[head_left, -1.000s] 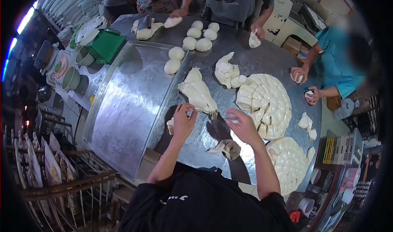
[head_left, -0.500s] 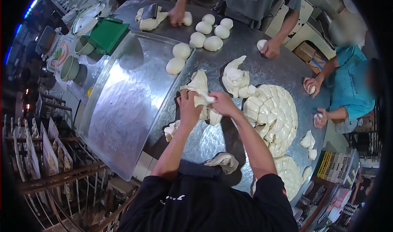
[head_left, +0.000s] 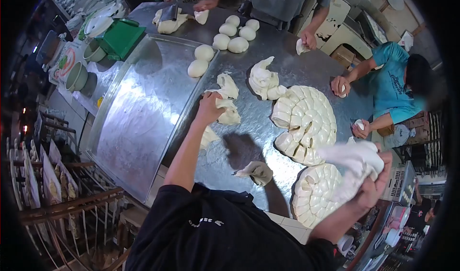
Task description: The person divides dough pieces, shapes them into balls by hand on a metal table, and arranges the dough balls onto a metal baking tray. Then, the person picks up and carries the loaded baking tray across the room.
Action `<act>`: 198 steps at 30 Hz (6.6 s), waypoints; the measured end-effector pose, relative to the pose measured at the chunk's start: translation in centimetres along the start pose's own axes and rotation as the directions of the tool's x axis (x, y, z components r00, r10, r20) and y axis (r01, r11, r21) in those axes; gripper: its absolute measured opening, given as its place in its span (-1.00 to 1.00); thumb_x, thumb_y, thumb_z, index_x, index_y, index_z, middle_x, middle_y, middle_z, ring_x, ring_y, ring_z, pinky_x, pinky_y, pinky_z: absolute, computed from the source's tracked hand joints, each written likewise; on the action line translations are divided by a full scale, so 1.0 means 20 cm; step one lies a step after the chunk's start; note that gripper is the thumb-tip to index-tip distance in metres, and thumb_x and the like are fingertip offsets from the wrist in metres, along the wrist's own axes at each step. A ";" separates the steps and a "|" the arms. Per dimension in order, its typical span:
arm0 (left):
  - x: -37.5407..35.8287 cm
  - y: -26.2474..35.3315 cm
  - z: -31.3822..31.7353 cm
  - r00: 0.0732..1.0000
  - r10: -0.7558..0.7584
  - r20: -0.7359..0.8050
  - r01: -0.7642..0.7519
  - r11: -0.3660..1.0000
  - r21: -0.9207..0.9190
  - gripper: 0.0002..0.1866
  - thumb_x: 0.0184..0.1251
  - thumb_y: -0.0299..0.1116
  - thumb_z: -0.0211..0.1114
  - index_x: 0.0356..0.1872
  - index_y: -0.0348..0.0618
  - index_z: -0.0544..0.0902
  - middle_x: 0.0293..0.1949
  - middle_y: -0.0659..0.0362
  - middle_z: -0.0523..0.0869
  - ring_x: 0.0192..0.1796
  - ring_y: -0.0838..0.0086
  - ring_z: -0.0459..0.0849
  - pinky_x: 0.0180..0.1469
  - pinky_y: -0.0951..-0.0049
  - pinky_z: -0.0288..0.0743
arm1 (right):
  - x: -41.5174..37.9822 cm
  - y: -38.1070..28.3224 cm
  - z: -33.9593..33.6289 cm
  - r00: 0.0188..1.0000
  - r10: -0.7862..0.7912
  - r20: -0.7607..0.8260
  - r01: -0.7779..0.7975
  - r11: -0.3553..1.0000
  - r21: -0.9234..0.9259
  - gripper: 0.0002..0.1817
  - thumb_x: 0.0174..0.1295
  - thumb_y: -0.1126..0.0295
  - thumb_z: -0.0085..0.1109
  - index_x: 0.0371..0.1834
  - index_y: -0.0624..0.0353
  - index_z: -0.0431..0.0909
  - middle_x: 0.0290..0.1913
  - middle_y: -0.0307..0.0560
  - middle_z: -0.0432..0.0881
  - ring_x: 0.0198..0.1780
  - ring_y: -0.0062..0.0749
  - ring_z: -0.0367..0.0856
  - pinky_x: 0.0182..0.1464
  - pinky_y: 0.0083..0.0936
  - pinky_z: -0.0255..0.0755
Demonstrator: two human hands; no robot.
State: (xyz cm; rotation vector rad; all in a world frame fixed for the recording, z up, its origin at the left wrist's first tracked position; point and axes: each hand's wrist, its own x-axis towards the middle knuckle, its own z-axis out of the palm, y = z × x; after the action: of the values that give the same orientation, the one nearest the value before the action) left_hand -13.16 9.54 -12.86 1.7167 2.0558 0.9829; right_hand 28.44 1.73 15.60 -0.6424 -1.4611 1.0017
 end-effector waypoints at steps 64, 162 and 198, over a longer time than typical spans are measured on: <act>-0.01 1.16 -0.59 0.962 0.213 -0.173 -0.274 0.763 -0.585 -0.68 0.25 -0.35 0.47 -0.09 -0.33 0.63 -0.25 0.02 0.79 -0.20 0.39 0.77 -0.10 0.35 0.60 | -0.20 0.52 0.47 0.737 0.646 0.199 -0.651 0.599 0.467 -0.09 0.02 0.64 0.49 0.49 0.06 0.24 0.16 -0.05 0.61 0.11 -0.41 0.65 0.17 -0.49 0.55; -0.63 0.14 -0.27 0.861 0.508 -0.018 -0.483 0.829 0.283 -0.48 -0.08 0.14 0.61 -0.45 -0.16 0.71 -0.30 0.09 0.59 -0.12 0.10 0.58 0.08 0.10 0.44 | -0.83 0.82 0.46 0.920 0.310 0.241 0.186 0.195 -0.963 -0.69 -0.08 0.08 0.51 -0.47 0.05 0.68 -0.01 -0.04 0.54 0.15 -0.06 0.40 0.17 0.00 0.21; -0.81 0.31 -0.22 0.869 -0.017 0.495 0.080 0.991 -0.106 -0.50 0.01 0.16 0.54 -0.39 -0.11 0.68 -0.35 0.14 0.68 -0.12 0.15 0.70 0.00 0.18 0.56 | -1.00 0.85 0.39 0.777 0.600 -0.192 -0.500 0.401 -0.768 -0.58 -0.06 0.14 0.51 -0.33 0.27 0.63 -0.26 0.12 0.69 -0.12 0.01 0.68 -0.01 -0.11 0.52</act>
State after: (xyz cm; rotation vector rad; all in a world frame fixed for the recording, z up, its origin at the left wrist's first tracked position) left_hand -7.13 -6.94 -8.82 1.6310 1.6588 0.5595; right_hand 21.31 -8.89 -8.63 -1.8777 -1.8362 0.8257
